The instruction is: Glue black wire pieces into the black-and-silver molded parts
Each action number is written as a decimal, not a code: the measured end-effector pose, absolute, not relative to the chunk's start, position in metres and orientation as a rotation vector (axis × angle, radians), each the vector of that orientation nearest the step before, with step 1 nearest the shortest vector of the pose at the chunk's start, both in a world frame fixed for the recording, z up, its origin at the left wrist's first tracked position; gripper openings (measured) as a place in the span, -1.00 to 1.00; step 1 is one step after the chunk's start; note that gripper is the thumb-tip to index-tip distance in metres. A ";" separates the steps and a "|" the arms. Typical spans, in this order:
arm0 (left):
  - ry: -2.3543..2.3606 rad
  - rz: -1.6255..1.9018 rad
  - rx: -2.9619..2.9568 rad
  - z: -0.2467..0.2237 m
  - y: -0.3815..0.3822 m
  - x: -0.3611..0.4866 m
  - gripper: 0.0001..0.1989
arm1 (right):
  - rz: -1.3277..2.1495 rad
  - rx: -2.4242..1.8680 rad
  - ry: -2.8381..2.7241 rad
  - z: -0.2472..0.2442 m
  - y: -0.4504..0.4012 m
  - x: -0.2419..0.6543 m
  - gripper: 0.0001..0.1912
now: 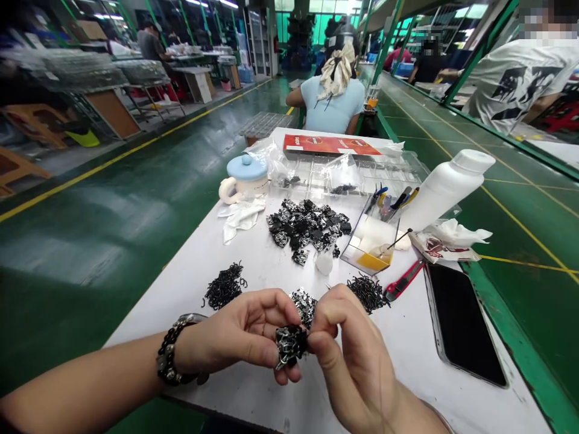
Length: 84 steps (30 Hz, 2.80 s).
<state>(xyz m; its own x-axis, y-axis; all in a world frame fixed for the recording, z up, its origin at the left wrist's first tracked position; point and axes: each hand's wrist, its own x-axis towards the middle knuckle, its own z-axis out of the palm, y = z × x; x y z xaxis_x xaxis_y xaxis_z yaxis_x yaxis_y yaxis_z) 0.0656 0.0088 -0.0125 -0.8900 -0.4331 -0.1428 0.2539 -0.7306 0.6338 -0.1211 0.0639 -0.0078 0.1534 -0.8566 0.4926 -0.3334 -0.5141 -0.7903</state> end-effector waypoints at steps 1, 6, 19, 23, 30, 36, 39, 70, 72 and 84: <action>-0.891 -2.593 0.410 -0.013 0.009 0.065 -0.69 | -1.351 -1.958 1.128 -0.009 0.065 -0.119 -0.87; -0.877 -2.616 0.452 -0.015 0.011 0.064 -0.68 | -1.356 -2.080 1.107 -0.011 0.063 -0.115 -0.92; -0.879 -2.644 0.485 -0.015 0.011 0.066 -0.68 | -1.364 -2.313 1.084 -0.010 0.068 -0.121 -0.76; -0.883 -2.657 0.502 -0.014 0.011 0.067 -0.68 | -1.370 -2.389 1.072 -0.008 0.065 -0.122 -0.77; -0.896 -2.651 0.504 -0.015 0.011 0.067 -0.70 | -1.376 -2.408 1.090 -0.006 0.064 -0.120 -0.83; -0.948 -2.643 0.552 -0.014 0.010 0.067 -0.69 | -1.401 -2.452 1.012 -0.005 0.062 -0.119 -0.84; -0.947 -2.644 0.541 -0.014 0.009 0.066 -0.68 | -1.332 -2.373 0.975 -0.004 0.061 -0.122 -0.85; -1.126 -2.548 0.507 -0.013 0.010 0.069 -0.65 | -1.215 -2.211 0.798 -0.005 0.060 -0.130 -0.90; -1.134 -2.545 0.511 -0.014 0.009 0.069 -0.65 | -1.223 -2.239 0.798 -0.005 0.060 -0.130 -0.91; -1.122 -2.584 0.442 -0.018 0.010 0.071 -0.64 | -1.209 -2.215 0.795 -0.007 0.063 -0.130 -0.89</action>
<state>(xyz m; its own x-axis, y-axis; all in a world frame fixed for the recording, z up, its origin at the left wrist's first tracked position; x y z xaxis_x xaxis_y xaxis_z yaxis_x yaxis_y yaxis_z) 0.0714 0.0102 -0.0179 -0.9111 -0.3787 -0.1627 0.1397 -0.6550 0.7426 -0.1299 0.0630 -0.0073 0.4379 -0.6901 0.5762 -0.2552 -0.7100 -0.6564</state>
